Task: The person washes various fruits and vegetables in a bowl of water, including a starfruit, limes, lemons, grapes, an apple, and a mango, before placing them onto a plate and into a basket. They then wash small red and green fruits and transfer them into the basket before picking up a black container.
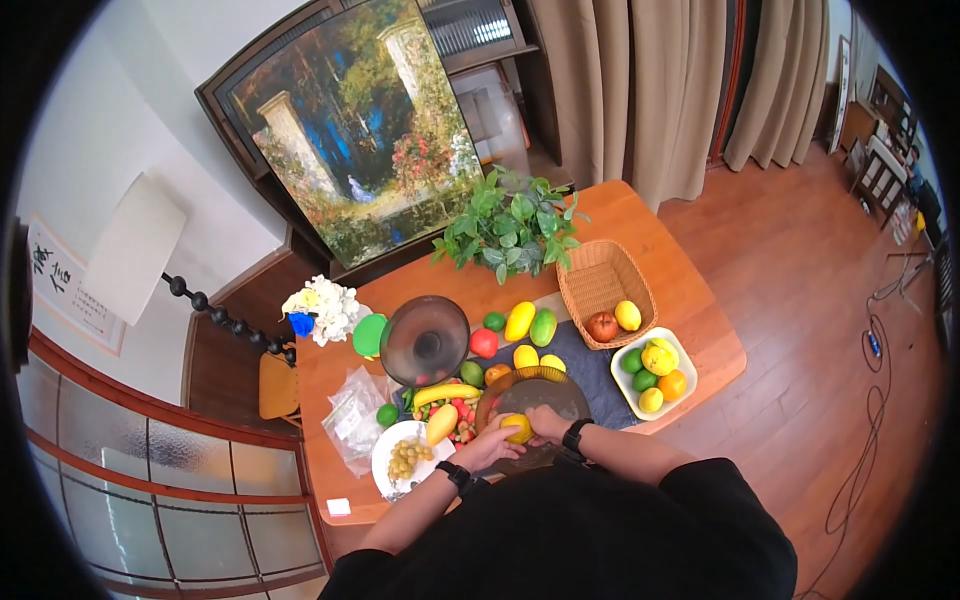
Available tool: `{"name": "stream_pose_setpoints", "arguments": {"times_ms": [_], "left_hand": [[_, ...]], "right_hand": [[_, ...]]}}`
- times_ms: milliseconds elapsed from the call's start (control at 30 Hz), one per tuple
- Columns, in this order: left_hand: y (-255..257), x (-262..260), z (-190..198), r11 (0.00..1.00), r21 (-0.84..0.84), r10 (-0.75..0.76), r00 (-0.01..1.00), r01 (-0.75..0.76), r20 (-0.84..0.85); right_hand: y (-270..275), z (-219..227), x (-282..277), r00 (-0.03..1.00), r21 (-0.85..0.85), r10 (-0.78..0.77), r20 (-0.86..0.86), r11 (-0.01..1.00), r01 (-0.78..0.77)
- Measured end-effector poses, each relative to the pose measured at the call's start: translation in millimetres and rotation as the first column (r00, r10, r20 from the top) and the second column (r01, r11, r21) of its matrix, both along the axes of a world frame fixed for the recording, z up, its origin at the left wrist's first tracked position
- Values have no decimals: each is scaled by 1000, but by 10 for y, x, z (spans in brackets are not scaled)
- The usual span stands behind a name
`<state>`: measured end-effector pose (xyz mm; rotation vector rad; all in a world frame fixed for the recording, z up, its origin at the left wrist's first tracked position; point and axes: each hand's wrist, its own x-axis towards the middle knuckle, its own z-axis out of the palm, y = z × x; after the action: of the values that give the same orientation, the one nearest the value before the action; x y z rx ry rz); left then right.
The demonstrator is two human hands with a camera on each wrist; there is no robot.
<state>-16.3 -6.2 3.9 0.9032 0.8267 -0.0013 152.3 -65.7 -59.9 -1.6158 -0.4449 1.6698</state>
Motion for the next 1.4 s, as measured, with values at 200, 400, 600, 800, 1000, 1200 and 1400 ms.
{"name": "stream_pose_setpoints", "arguments": {"times_ms": [200,400,600,800,1000,1200,1400], "left_hand": [[90,-19,-110,979,74,-162,941,192,-298],[13,-52,-509,966,-253,2,977,-57,-214],[9,-12,-585,899,-411,124,988,-153,-96],[131,7,-462,887,-458,91,995,-67,31],[47,135,-270,976,-54,189,947,-209,-260],[149,185,-169,824,518,-140,969,229,-204],[33,193,66,330,927,-197,973,180,-119]], "right_hand": [[-43,-128,183,284,77,74,956,871,-484],[58,-656,298,913,155,195,359,952,-264],[-36,514,-13,919,390,225,323,853,-346],[-109,943,-85,467,340,31,884,645,-685],[36,621,-127,724,137,382,574,827,-545],[136,577,-29,921,-225,255,-294,918,-326],[233,262,123,865,-123,-59,-499,992,-3]]}}
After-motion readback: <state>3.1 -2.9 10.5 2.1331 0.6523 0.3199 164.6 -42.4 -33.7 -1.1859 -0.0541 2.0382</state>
